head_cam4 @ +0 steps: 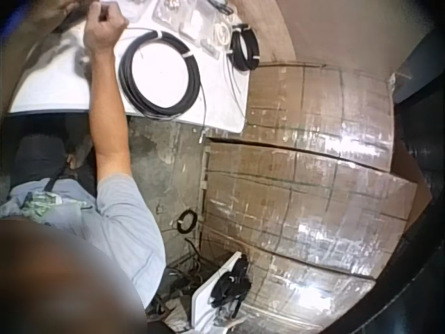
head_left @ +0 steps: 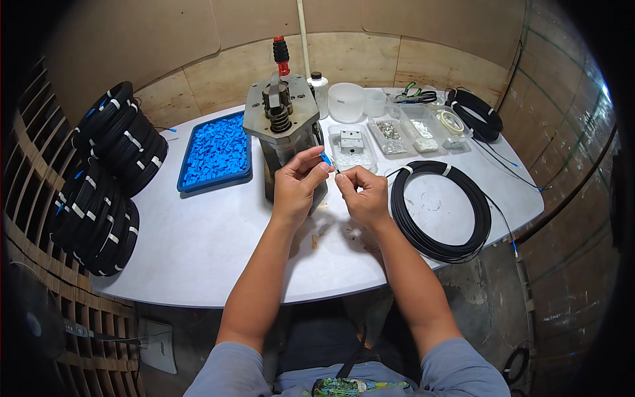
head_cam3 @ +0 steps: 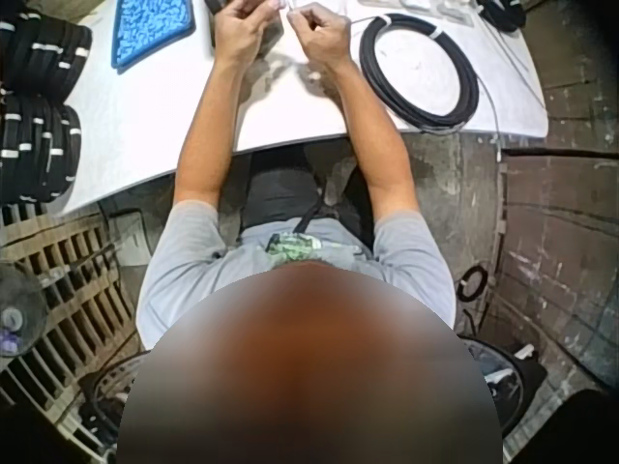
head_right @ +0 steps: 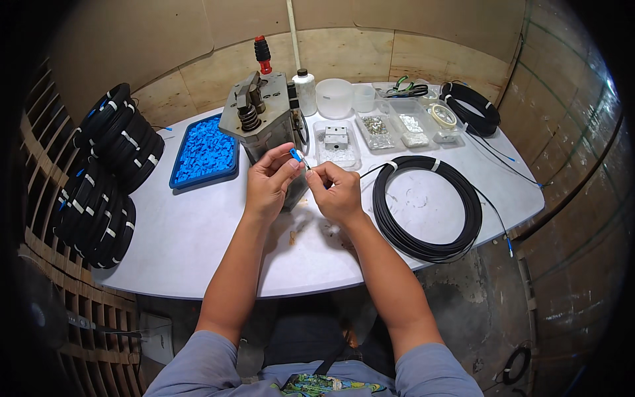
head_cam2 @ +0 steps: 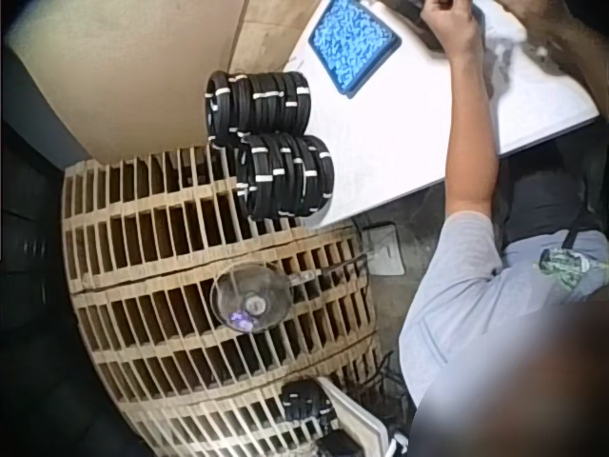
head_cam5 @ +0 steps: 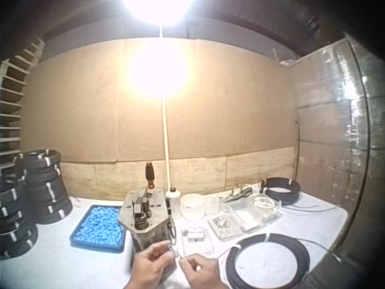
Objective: Organizing black wire coils and using a crimping machine to attach connectors to wire ends.
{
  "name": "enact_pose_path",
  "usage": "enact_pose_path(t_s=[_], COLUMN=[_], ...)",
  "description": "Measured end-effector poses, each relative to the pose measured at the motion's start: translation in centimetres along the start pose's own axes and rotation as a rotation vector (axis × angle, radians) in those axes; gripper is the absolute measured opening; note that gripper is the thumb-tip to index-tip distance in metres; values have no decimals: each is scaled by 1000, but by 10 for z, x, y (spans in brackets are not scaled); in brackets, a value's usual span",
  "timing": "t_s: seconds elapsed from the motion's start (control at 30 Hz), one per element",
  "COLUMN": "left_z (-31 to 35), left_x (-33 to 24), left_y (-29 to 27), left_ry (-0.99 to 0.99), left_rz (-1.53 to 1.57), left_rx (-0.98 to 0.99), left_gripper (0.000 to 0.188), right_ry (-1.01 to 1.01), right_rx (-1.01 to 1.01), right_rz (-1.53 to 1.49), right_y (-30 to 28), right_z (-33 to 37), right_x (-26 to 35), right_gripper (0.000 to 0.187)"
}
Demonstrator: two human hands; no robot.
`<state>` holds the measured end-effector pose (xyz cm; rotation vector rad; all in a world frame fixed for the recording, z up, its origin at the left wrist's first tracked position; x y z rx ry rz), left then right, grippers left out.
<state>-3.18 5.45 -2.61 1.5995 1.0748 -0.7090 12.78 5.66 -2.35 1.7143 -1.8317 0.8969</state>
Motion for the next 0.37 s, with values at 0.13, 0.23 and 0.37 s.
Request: enact_pose_path(t_s=[0.13,0.23,0.37], left_z=[-1,0,0], left_x=[0,-1,-1], left_y=[1,0,0], left_ry=[-2,9,17], left_rz=[-1,-8,-25], left_rx=[-1,-5,-4], left_gripper=[36,36,38], right_ry=[7,-21,-15], right_rx=[1,-9,-24], right_rz=[-13,5,-2], right_y=[0,0,-1], right_z=[0,0,0], right_x=[0,1,1], right_gripper=[15,15,15])
Point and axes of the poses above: each hand's wrist, its own z-axis away from the middle knuckle, its own y-axis out of the palm, x = y × z, the point moved 6 cm from there along -z, towards the middle knuckle, and after that the axes turned 3 degrees about -y, right-handed, at the moved point
